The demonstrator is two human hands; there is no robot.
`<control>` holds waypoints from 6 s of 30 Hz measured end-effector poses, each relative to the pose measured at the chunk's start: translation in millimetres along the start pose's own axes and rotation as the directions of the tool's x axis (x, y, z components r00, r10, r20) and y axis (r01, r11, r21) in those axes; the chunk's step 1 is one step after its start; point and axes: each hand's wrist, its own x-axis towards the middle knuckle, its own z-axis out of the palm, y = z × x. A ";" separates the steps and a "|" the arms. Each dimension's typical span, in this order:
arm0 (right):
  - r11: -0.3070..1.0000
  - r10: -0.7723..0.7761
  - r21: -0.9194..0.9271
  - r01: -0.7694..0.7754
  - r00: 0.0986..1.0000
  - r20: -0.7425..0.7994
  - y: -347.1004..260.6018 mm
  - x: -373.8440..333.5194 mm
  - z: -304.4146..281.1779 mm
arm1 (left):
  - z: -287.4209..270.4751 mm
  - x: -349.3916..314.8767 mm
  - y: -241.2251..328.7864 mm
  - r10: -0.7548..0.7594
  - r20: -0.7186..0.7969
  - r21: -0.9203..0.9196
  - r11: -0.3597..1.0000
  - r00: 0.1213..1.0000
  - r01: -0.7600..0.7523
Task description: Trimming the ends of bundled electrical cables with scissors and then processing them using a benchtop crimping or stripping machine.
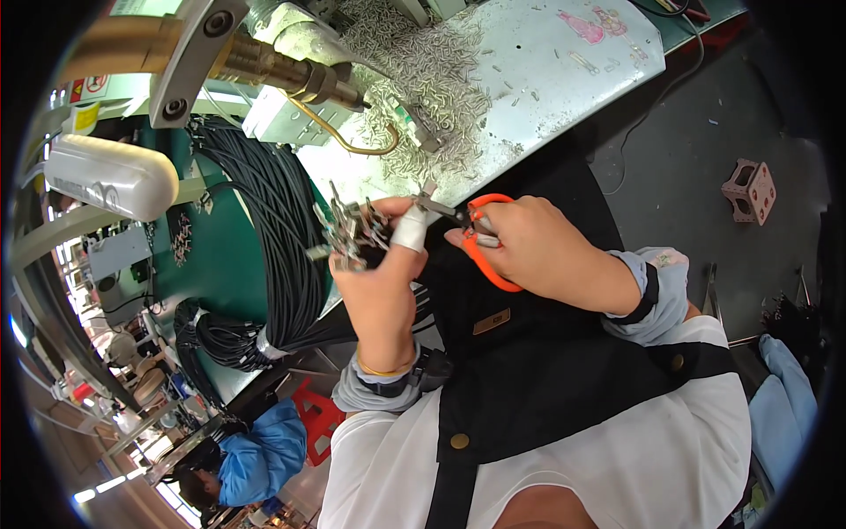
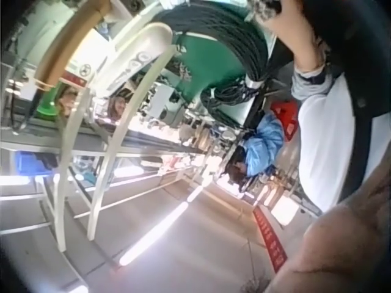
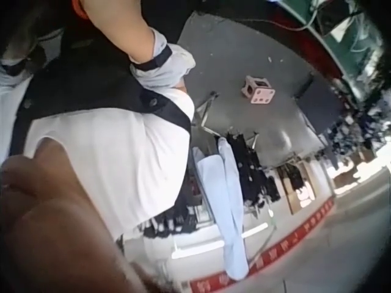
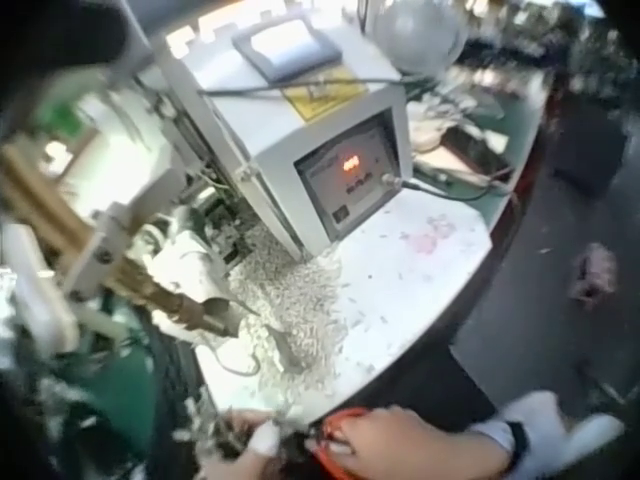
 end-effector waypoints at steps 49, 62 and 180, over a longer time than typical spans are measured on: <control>0.765 0.081 0.643 -0.049 0.996 -0.021 4.8 69.1 -25.9 | -4.0 32.1 15.3 -0.275 0.096 -0.304 0.907 0.957 0.291; 0.713 0.129 0.639 -0.289 0.950 0.285 -23.9 41.5 -22.5 | -3.4 -5.7 -0.3 -0.124 0.215 -0.004 0.992 0.969 0.128; 0.776 -0.623 -0.328 0.539 0.738 -0.259 -4.9 21.9 -2.0 | -13.2 -5.9 1.7 -0.096 0.184 -0.220 0.966 0.978 0.136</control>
